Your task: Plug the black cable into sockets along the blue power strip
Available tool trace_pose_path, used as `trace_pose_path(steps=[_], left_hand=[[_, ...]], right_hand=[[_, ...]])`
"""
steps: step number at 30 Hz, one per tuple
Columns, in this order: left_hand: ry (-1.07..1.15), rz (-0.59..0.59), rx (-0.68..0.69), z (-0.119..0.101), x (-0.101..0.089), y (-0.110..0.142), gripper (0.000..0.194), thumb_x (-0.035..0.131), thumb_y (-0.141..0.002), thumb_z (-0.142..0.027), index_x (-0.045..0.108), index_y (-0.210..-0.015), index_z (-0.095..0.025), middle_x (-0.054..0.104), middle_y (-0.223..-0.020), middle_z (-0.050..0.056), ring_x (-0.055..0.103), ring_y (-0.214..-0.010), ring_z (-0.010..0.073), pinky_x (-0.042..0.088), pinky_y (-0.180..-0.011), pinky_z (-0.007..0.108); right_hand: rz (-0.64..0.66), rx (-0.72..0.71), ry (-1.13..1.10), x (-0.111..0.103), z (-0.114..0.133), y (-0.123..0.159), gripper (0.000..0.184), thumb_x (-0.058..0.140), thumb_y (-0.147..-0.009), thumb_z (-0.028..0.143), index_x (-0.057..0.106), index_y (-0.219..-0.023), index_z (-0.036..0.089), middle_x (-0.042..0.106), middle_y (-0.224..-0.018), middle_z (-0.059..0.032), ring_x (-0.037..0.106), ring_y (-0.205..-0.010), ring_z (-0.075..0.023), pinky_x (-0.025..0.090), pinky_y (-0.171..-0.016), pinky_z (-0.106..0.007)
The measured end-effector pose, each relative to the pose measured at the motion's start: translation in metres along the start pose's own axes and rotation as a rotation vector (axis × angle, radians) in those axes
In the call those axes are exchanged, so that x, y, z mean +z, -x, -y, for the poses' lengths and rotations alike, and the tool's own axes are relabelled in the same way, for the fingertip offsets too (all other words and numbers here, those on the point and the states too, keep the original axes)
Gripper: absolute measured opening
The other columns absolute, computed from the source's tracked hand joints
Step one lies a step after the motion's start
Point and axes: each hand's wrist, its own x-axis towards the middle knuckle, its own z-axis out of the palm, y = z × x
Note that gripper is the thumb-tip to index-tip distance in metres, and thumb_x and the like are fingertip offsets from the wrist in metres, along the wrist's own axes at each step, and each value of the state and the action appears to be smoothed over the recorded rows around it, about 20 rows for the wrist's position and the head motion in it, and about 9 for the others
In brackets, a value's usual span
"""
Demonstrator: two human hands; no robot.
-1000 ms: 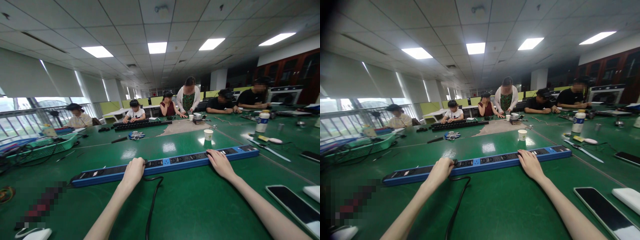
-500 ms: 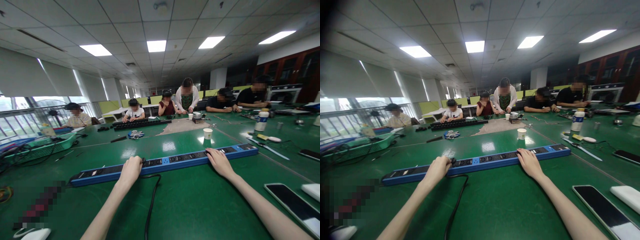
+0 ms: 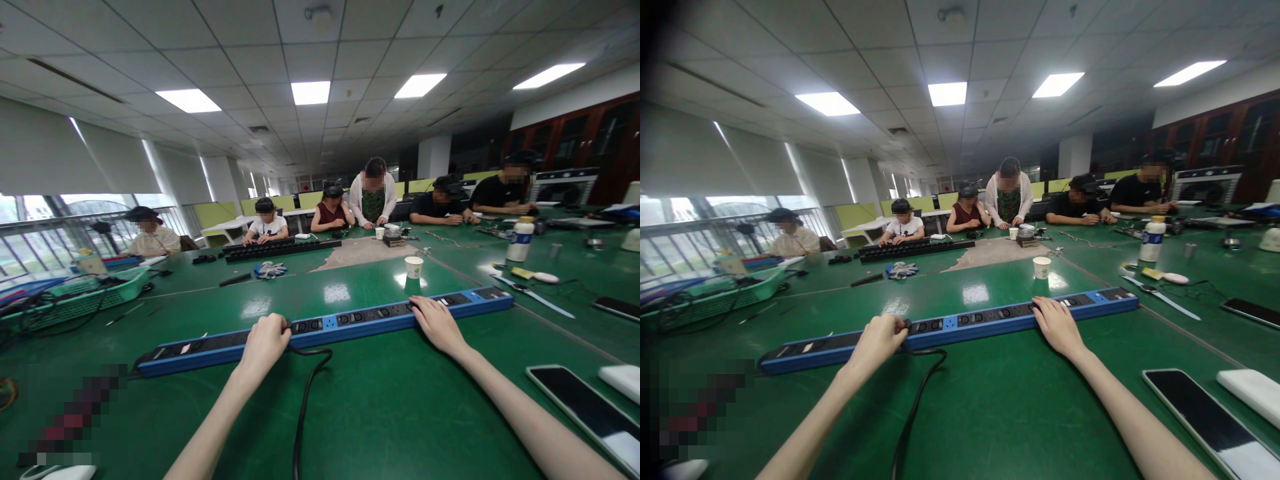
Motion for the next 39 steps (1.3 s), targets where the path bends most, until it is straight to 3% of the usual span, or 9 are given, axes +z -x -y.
trace_pose_path(steps=[6, 10, 18, 27, 32, 39], left_hand=[[0.022, 0.001, 0.013, 0.012, -0.002, -0.007, 0.031, 0.059, -0.093, -0.026, 0.072, -0.122, -0.022, 0.078, -0.102, 0.012, 0.073, -0.102, 0.0268, 0.05, -0.086, 0.031], [0.015, 0.019, 0.063, 0.018, -0.004, -0.009, 0.033, 0.059, -0.093, -0.024, 0.077, -0.121, -0.022, 0.078, -0.111, 0.013, 0.072, -0.107, 0.0275, 0.051, -0.09, 0.031], [-0.042, 0.072, 0.115, 0.003, -0.018, 0.005, 0.029, 0.058, -0.095, -0.023, 0.078, -0.116, -0.021, 0.077, -0.112, 0.014, 0.071, -0.11, 0.0263, 0.051, -0.096, 0.031], [-0.11, 0.012, 0.093, 0.002, 0.005, -0.003, 0.025, 0.054, -0.099, -0.03, 0.078, -0.104, -0.022, 0.076, -0.098, 0.012, 0.072, -0.1, 0.0269, 0.051, -0.086, 0.032], [-0.215, 0.003, 0.105, -0.007, 0.005, 0.007, 0.027, 0.048, -0.1, -0.027, 0.074, -0.1, -0.018, 0.074, -0.097, 0.015, 0.072, -0.095, 0.0277, 0.05, -0.086, 0.036], [-0.052, -0.005, -0.031, 0.004, 0.013, 0.003, 0.025, 0.059, -0.097, -0.037, 0.063, -0.117, -0.023, 0.074, -0.1, 0.01, 0.073, -0.095, 0.0262, 0.049, -0.078, 0.03]], right_hand=[[-0.006, -0.015, 0.008, 0.001, -0.002, -0.001, 0.049, 0.031, -0.105, 0.044, 0.061, -0.14, 0.027, 0.065, -0.141, -0.0062, 0.057, -0.131, -0.0241, 0.043, -0.108, -0.044], [-0.008, -0.017, -0.001, 0.002, -0.004, 0.0, 0.049, 0.031, -0.105, 0.045, 0.061, -0.14, 0.027, 0.064, -0.141, -0.006, 0.056, -0.131, -0.0245, 0.042, -0.109, -0.045], [0.001, -0.011, -0.008, 0.002, -0.003, 0.0, 0.049, 0.03, -0.105, 0.045, 0.059, -0.14, 0.027, 0.063, -0.143, -0.0059, 0.055, -0.133, -0.0242, 0.041, -0.109, -0.044], [-0.008, -0.001, 0.008, 0.004, -0.002, 0.001, 0.049, 0.029, -0.106, 0.044, 0.059, -0.14, 0.027, 0.063, -0.143, -0.0056, 0.054, -0.134, -0.0239, 0.04, -0.11, -0.044], [-0.002, 0.007, 0.017, 0.003, -0.001, 0.001, 0.049, 0.031, -0.106, 0.045, 0.059, -0.141, 0.028, 0.063, -0.143, -0.005, 0.054, -0.134, -0.0235, 0.041, -0.111, -0.044], [-0.006, -0.005, 0.016, 0.003, -0.002, 0.001, 0.049, 0.031, -0.105, 0.045, 0.06, -0.141, 0.028, 0.064, -0.143, -0.005, 0.055, -0.133, -0.0232, 0.041, -0.111, -0.043]])
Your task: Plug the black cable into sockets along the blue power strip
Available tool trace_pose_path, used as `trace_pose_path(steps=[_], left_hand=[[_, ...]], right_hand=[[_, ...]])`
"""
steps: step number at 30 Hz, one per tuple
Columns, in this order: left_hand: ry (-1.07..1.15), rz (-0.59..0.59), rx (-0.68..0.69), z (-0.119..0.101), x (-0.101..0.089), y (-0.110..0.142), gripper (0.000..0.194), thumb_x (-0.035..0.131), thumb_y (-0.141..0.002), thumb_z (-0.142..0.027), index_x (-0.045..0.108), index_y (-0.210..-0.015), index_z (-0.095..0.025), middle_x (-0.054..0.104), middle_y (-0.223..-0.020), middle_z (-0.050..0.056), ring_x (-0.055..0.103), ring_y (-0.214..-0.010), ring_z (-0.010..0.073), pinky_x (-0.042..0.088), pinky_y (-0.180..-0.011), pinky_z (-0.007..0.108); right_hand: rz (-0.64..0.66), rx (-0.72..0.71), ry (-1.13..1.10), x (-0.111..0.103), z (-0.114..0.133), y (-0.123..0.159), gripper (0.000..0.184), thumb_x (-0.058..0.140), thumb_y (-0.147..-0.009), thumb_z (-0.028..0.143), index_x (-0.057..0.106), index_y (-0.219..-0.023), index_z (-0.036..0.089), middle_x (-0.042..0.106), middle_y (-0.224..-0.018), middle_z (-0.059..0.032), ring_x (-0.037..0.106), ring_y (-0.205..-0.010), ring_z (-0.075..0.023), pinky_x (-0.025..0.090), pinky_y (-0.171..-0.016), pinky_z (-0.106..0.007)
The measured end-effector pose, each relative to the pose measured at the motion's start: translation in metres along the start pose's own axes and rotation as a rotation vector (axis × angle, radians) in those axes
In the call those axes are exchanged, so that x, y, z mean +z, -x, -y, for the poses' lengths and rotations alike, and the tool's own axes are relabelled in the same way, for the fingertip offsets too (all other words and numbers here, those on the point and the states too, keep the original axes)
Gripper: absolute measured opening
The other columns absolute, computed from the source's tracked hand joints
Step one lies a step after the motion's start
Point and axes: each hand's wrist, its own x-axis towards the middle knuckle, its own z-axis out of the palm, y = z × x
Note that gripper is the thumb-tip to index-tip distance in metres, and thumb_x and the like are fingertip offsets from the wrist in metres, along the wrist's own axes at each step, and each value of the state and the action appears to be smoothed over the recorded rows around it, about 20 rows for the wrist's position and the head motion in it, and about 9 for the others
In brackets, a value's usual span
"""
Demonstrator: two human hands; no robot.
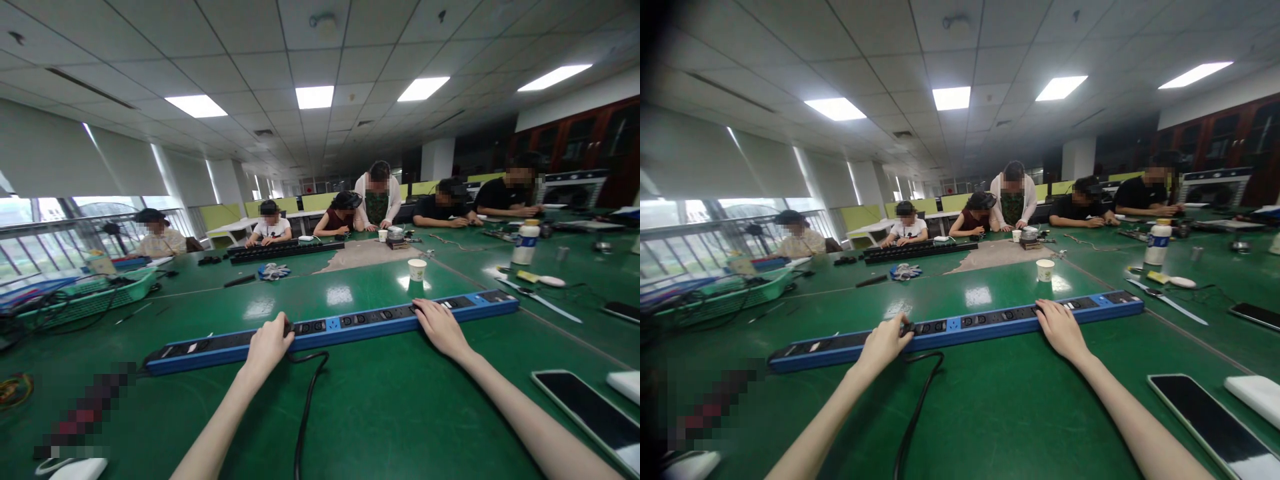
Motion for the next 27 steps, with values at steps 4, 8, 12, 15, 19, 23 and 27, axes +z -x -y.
trace_pose_path(steps=[4, 8, 12, 15, 19, 23, 27], left_hand=[[0.019, -0.052, 0.005, -0.002, -0.009, -0.003, 0.024, 0.051, -0.101, -0.034, 0.064, -0.115, -0.02, 0.075, -0.095, 0.012, 0.073, -0.094, 0.0266, 0.048, -0.078, 0.029], [0.106, -0.292, 0.022, -0.013, -0.033, 0.004, 0.034, 0.043, -0.105, -0.038, 0.057, -0.131, -0.022, 0.075, -0.092, 0.009, 0.074, -0.085, 0.0254, 0.046, -0.071, 0.028], [0.319, -0.239, 0.161, -0.041, -0.033, 0.015, 0.034, 0.048, -0.104, -0.038, 0.056, -0.134, -0.024, 0.075, -0.091, 0.005, 0.073, -0.08, 0.0202, 0.046, -0.07, 0.025], [0.337, -0.133, 0.214, -0.067, -0.014, 0.015, 0.032, 0.048, -0.104, -0.034, 0.058, -0.132, -0.022, 0.076, -0.098, 0.008, 0.073, -0.087, 0.0211, 0.047, -0.074, 0.026], [0.243, -0.073, 0.219, -0.092, 0.005, 0.005, 0.027, 0.047, -0.105, -0.032, 0.063, -0.123, -0.02, 0.075, -0.099, 0.012, 0.073, -0.096, 0.024, 0.047, -0.078, 0.028], [0.122, -0.046, 0.186, -0.103, 0.006, -0.005, 0.025, 0.047, -0.104, -0.032, 0.066, -0.115, -0.019, 0.074, -0.098, 0.013, 0.073, -0.095, 0.0259, 0.048, -0.08, 0.031], [0.048, -0.036, 0.189, -0.115, 0.002, -0.004, 0.024, 0.046, -0.102, -0.027, 0.066, -0.112, -0.017, 0.073, -0.099, 0.015, 0.073, -0.096, 0.0267, 0.05, -0.082, 0.032]], right_hand=[[-0.004, 0.002, -0.002, -0.001, 0.0, 0.0, 0.049, 0.031, -0.105, 0.045, 0.06, -0.141, 0.028, 0.064, -0.142, -0.0054, 0.056, -0.132, -0.0232, 0.041, -0.111, -0.044], [0.001, 0.002, -0.003, -0.001, 0.001, 0.0, 0.049, 0.031, -0.105, 0.045, 0.06, -0.14, 0.027, 0.064, -0.142, -0.0054, 0.055, -0.133, -0.0232, 0.04, -0.111, -0.044], [-0.006, 0.011, -0.002, 0.0, 0.001, 0.0, 0.048, 0.031, -0.105, 0.044, 0.06, -0.14, 0.028, 0.064, -0.142, -0.0056, 0.055, -0.132, -0.0241, 0.041, -0.11, -0.045], [-0.003, 0.009, -0.004, -0.002, 0.002, 0.0, 0.048, 0.03, -0.105, 0.044, 0.061, -0.139, 0.028, 0.064, -0.142, -0.0057, 0.054, -0.133, -0.024, 0.04, -0.111, -0.045], [-0.003, 0.005, -0.01, -0.005, 0.004, 0.0, 0.048, 0.03, -0.105, 0.043, 0.06, -0.139, 0.027, 0.064, -0.142, -0.0059, 0.054, -0.134, -0.0239, 0.039, -0.112, -0.045], [-0.014, 0.002, -0.021, -0.006, 0.005, 0.0, 0.048, 0.029, -0.106, 0.043, 0.06, -0.139, 0.027, 0.064, -0.141, -0.0067, 0.055, -0.133, -0.0241, 0.039, -0.111, -0.045], [-0.013, 0.004, -0.023, -0.005, 0.004, 0.0, 0.048, 0.029, -0.106, 0.043, 0.06, -0.139, 0.027, 0.064, -0.141, -0.0062, 0.054, -0.133, -0.0232, 0.039, -0.111, -0.044]])
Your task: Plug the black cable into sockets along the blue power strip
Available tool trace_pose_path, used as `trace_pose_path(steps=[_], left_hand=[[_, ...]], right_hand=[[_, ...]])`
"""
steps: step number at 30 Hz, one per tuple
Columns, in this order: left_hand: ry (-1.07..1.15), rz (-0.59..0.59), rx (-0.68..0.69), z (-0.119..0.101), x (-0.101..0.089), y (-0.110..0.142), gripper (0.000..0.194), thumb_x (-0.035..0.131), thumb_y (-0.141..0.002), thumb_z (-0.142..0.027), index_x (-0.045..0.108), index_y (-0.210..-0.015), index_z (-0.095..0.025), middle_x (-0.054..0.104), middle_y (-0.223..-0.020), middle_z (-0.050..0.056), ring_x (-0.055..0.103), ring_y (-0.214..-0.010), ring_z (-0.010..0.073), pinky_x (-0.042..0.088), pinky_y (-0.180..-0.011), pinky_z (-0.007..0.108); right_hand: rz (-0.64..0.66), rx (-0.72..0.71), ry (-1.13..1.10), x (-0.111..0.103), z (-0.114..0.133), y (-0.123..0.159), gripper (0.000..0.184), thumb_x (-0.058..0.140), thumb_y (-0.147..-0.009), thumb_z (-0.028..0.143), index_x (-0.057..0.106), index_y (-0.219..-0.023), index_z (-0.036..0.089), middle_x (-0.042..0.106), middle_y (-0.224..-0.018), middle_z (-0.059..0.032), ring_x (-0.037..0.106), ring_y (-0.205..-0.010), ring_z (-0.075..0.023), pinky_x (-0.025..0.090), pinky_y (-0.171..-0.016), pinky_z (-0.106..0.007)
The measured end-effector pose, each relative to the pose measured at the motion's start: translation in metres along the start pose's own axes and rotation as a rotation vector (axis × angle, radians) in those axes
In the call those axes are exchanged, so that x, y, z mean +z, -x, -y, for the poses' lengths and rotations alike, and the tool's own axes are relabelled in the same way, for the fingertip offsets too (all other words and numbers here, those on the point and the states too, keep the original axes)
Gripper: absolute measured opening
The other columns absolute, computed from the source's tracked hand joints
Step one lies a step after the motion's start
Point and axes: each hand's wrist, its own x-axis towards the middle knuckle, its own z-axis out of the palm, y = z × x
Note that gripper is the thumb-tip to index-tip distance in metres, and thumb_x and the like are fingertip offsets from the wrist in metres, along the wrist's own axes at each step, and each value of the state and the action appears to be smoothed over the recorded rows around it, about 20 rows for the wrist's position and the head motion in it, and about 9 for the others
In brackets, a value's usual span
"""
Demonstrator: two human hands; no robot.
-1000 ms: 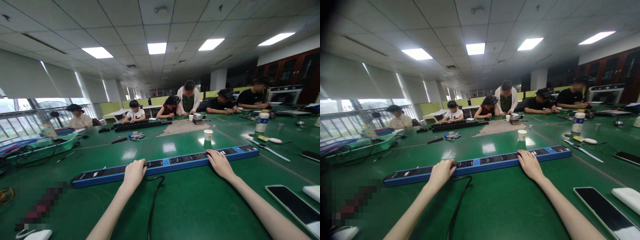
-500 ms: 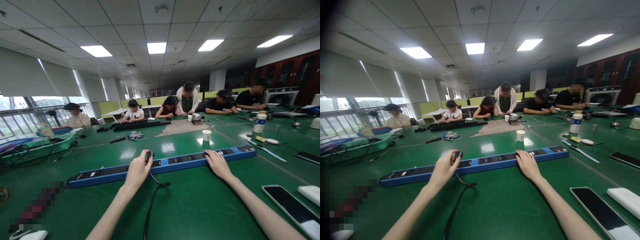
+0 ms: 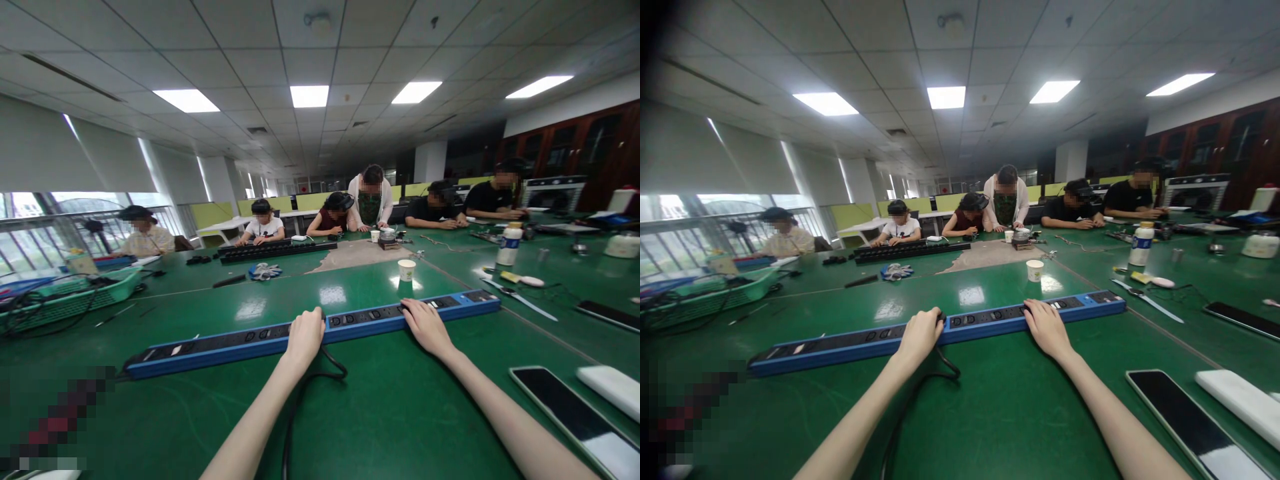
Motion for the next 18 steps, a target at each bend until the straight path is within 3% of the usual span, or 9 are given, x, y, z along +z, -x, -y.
trace_pose_path(steps=[6, 18], left_hand=[[-0.078, 0.049, -0.025, -0.017, -0.002, 0.001, 0.028, 0.042, -0.1, -0.016, 0.068, -0.108, -0.012, 0.073, -0.101, 0.018, 0.073, -0.099, 0.0285, 0.052, -0.083, 0.034], [-0.144, 0.055, 0.096, -0.02, 0.002, -0.013, 0.034, 0.038, -0.1, -0.011, 0.071, -0.104, -0.011, 0.072, -0.103, 0.019, 0.073, -0.103, 0.0295, 0.055, -0.088, 0.038]], right_hand=[[-0.014, 0.002, 0.006, 0.001, -0.001, 0.001, 0.047, 0.031, -0.106, 0.043, 0.06, -0.139, 0.027, 0.064, -0.141, -0.0059, 0.054, -0.133, -0.0236, 0.039, -0.112, -0.045], [-0.025, 0.005, 0.005, -0.002, 0.003, 0.002, 0.047, 0.03, -0.106, 0.042, 0.06, -0.14, 0.027, 0.064, -0.141, -0.0063, 0.054, -0.134, -0.0237, 0.039, -0.113, -0.045]])
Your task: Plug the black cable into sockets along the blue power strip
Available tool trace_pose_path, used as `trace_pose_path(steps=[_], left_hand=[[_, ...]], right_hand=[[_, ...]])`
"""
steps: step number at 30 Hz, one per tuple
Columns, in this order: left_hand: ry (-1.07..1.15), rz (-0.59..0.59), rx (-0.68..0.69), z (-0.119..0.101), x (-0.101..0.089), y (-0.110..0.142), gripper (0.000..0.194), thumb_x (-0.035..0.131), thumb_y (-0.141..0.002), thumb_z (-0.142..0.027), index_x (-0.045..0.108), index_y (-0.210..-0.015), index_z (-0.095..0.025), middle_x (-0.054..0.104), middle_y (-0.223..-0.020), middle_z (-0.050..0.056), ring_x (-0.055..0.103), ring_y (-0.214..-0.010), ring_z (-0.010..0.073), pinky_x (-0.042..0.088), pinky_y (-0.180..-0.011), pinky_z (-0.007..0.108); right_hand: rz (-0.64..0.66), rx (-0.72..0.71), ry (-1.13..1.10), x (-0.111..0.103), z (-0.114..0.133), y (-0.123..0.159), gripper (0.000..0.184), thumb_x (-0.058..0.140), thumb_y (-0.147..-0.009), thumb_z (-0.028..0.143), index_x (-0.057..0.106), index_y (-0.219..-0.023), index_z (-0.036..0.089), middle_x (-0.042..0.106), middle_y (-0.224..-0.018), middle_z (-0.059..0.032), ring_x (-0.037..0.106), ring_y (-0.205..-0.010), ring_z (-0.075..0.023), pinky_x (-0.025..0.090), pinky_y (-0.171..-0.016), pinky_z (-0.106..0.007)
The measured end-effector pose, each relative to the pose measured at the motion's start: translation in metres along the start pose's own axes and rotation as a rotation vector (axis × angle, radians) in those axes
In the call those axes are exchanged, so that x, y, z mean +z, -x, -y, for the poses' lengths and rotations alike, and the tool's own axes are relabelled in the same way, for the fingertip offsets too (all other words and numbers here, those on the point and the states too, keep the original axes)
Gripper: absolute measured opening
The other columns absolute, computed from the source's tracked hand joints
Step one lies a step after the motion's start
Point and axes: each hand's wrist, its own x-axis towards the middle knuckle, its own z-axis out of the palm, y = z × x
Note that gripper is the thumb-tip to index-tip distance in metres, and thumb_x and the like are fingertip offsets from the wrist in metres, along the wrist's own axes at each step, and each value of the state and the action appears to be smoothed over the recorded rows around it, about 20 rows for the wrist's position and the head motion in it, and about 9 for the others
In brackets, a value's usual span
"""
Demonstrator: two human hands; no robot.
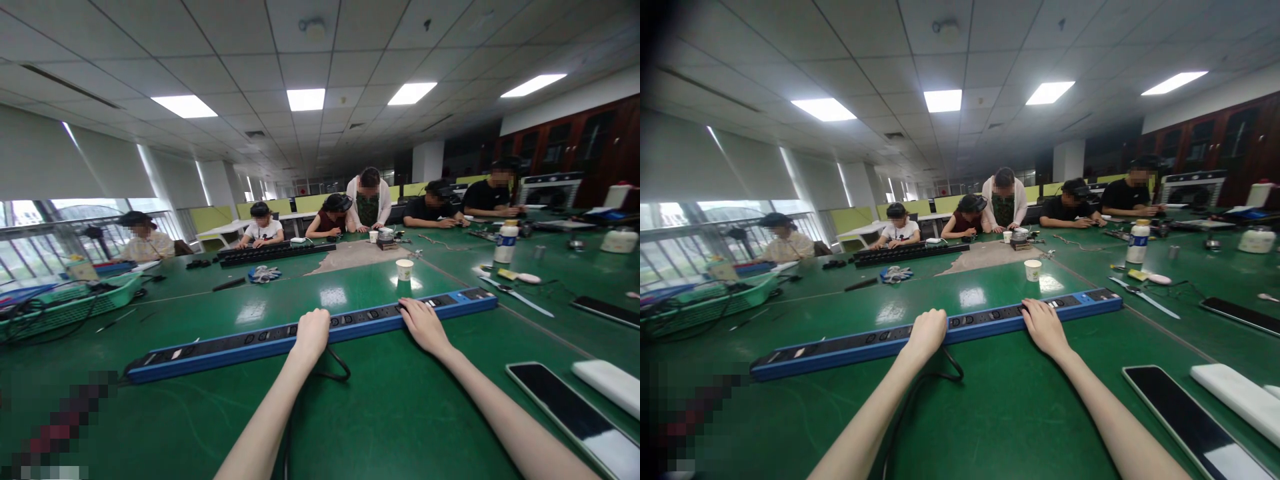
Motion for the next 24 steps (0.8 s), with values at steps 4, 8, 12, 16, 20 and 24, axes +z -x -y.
trace_pose_path(steps=[4, 8, 12, 16, 20, 24], left_hand=[[0.009, -0.002, -0.031, 0.0, 0.002, 0.005, 0.031, 0.04, -0.1, -0.014, 0.07, -0.107, -0.011, 0.072, -0.103, 0.019, 0.073, -0.101, 0.0295, 0.054, -0.086, 0.037], [0.06, -0.015, -0.136, 0.0, 0.005, 0.011, 0.027, 0.042, -0.102, -0.023, 0.066, -0.111, -0.014, 0.072, -0.104, 0.017, 0.072, -0.1, 0.0273, 0.052, -0.082, 0.033], [0.092, -0.045, -0.195, -0.001, -0.008, 0.013, 0.026, 0.042, -0.103, -0.026, 0.066, -0.105, -0.015, 0.072, -0.101, 0.015, 0.072, -0.098, 0.0259, 0.049, -0.079, 0.031], [0.204, -0.209, -0.166, -0.011, -0.031, 0.011, 0.032, 0.038, -0.107, -0.033, 0.062, -0.12, -0.017, 0.074, -0.098, 0.014, 0.073, -0.093, 0.0267, 0.047, -0.078, 0.031], [0.383, -0.254, 0.004, -0.037, -0.029, 0.008, 0.031, 0.041, -0.107, -0.037, 0.058, -0.128, -0.023, 0.075, -0.097, 0.01, 0.073, -0.092, 0.025, 0.047, -0.078, 0.03], [0.452, -0.158, 0.052, -0.066, -0.003, -0.003, 0.027, 0.044, -0.106, -0.034, 0.061, -0.124, -0.022, 0.075, -0.096, 0.011, 0.073, -0.093, 0.0242, 0.048, -0.08, 0.03]], right_hand=[[-0.001, 0.006, -0.009, 0.0, 0.0, 0.0, 0.048, 0.03, -0.106, 0.042, 0.06, -0.139, 0.027, 0.065, -0.14, -0.0066, 0.054, -0.134, -0.0244, 0.04, -0.113, -0.047], [-0.001, 0.011, -0.02, 0.0, -0.001, 0.0, 0.047, 0.031, -0.105, 0.043, 0.061, -0.138, 0.028, 0.064, -0.141, -0.0071, 0.055, -0.132, -0.0247, 0.04, -0.112, -0.047], [0.008, 0.015, -0.022, 0.001, -0.003, -0.001, 0.047, 0.03, -0.106, 0.044, 0.061, -0.138, 0.027, 0.064, -0.141, -0.0068, 0.055, -0.133, -0.0241, 0.04, -0.112, -0.047], [0.008, 0.013, -0.019, 0.001, -0.003, -0.001, 0.047, 0.03, -0.106, 0.042, 0.06, -0.139, 0.028, 0.064, -0.141, -0.0062, 0.055, -0.133, -0.0233, 0.039, -0.112, -0.045], [0.003, 0.014, -0.016, 0.0, -0.002, -0.001, 0.047, 0.03, -0.106, 0.042, 0.06, -0.138, 0.028, 0.064, -0.142, -0.006, 0.055, -0.133, -0.0231, 0.039, -0.112, -0.045], [-0.007, 0.014, -0.036, -0.002, 0.0, -0.001, 0.046, 0.03, -0.106, 0.042, 0.061, -0.138, 0.029, 0.064, -0.141, -0.0057, 0.055, -0.132, -0.0236, 0.04, -0.112, -0.045]])
